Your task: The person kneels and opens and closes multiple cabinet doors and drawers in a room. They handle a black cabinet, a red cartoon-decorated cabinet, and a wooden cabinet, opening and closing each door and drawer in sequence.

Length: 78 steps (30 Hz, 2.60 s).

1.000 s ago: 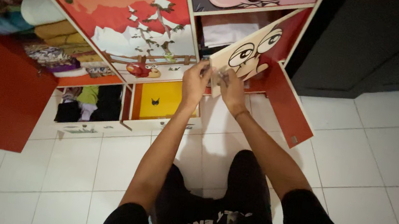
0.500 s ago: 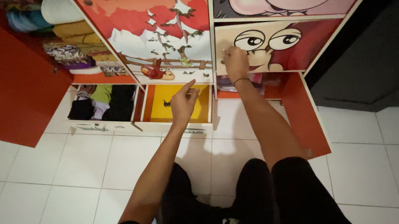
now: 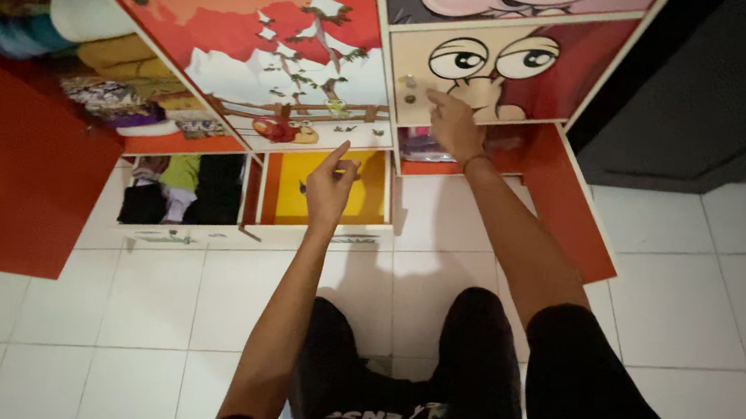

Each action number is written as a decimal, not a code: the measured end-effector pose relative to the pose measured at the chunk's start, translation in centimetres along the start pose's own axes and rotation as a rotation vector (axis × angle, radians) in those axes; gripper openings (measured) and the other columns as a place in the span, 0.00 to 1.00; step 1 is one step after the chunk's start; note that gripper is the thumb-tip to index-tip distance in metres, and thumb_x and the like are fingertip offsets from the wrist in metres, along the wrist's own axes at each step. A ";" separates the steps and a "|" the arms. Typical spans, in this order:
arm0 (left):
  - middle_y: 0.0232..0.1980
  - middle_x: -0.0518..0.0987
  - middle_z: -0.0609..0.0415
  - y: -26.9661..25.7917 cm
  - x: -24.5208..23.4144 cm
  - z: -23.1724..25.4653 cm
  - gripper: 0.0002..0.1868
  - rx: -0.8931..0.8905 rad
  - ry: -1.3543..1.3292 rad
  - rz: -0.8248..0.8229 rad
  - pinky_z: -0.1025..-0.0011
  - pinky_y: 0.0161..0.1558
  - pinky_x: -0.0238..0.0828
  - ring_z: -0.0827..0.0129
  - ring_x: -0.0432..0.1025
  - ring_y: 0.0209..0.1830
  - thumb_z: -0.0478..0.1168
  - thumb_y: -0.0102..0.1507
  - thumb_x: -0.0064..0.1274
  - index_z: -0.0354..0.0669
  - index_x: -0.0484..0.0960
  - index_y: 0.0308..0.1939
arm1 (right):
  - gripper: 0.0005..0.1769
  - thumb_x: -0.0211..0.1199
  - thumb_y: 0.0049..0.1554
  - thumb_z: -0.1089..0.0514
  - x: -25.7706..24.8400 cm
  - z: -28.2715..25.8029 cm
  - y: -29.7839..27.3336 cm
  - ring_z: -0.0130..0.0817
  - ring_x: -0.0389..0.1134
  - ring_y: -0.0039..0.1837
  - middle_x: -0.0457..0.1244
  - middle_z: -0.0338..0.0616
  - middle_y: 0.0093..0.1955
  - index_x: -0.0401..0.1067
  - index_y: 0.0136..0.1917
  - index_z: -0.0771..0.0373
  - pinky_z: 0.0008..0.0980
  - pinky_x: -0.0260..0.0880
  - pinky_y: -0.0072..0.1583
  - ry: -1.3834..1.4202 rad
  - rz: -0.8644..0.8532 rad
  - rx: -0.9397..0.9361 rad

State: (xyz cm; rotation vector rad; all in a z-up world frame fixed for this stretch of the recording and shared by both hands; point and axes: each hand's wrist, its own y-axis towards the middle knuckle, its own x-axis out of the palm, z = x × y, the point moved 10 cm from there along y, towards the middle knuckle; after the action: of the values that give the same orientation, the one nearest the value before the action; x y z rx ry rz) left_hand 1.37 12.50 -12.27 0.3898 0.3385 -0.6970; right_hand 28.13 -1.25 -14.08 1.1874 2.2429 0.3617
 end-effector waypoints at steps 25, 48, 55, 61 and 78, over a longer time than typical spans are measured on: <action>0.41 0.85 0.47 -10.4 14.9 -11.4 0.14 -0.099 -0.282 -0.367 0.72 0.44 0.77 0.68 0.81 0.38 0.36 0.67 0.55 0.35 0.84 0.56 | 0.34 0.50 0.65 0.46 -9.4 16.1 -25.7 0.56 0.70 0.66 0.67 0.66 0.66 0.64 0.73 0.75 0.46 0.68 0.66 -0.089 -0.176 0.911; 0.65 0.77 0.38 -9.2 13.5 -11.4 0.28 -0.033 0.044 -0.342 0.61 0.61 0.71 0.49 0.75 0.63 0.42 0.66 0.54 0.42 0.71 0.70 | 0.32 0.39 0.71 0.39 7.9 10.2 -19.7 0.65 0.66 0.62 0.68 0.66 0.57 0.74 0.58 0.67 0.54 0.65 0.64 -0.133 -0.136 0.494; 0.73 0.69 0.41 -7.8 7.9 -18.3 0.32 -0.105 0.643 -0.335 0.53 0.64 0.68 0.48 0.67 0.69 0.49 0.65 0.52 0.43 0.68 0.71 | 0.24 0.49 0.60 0.58 11.6 8.1 -14.3 0.68 0.56 0.72 0.56 0.74 0.72 0.68 0.66 0.71 0.51 0.57 0.70 -0.283 -0.325 0.166; 0.81 0.54 0.48 -8.9 7.0 -23.0 0.39 -0.167 0.994 -0.595 0.48 0.69 0.55 0.51 0.46 0.81 0.53 0.64 0.46 0.44 0.56 0.77 | 0.42 0.51 0.54 0.62 14.2 8.8 -10.4 0.67 0.52 0.77 0.49 0.74 0.78 0.48 0.80 0.72 0.48 0.56 0.74 -0.323 -0.426 0.220; 0.84 0.46 0.54 -9.5 6.8 -26.6 0.37 -0.252 0.778 -0.726 0.43 0.74 0.46 0.57 0.39 0.85 0.57 0.69 0.41 0.50 0.53 0.79 | 0.50 0.57 0.51 0.64 16.5 7.4 -6.8 0.69 0.49 0.79 0.45 0.68 0.80 0.45 0.84 0.64 0.53 0.55 0.74 -0.520 -0.362 -0.037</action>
State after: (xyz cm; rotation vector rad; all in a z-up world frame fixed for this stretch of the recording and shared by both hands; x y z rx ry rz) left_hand -4.66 14.17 -40.60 0.2775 1.3370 -1.1774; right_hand 20.72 8.24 -29.15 0.7250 1.9213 -0.0484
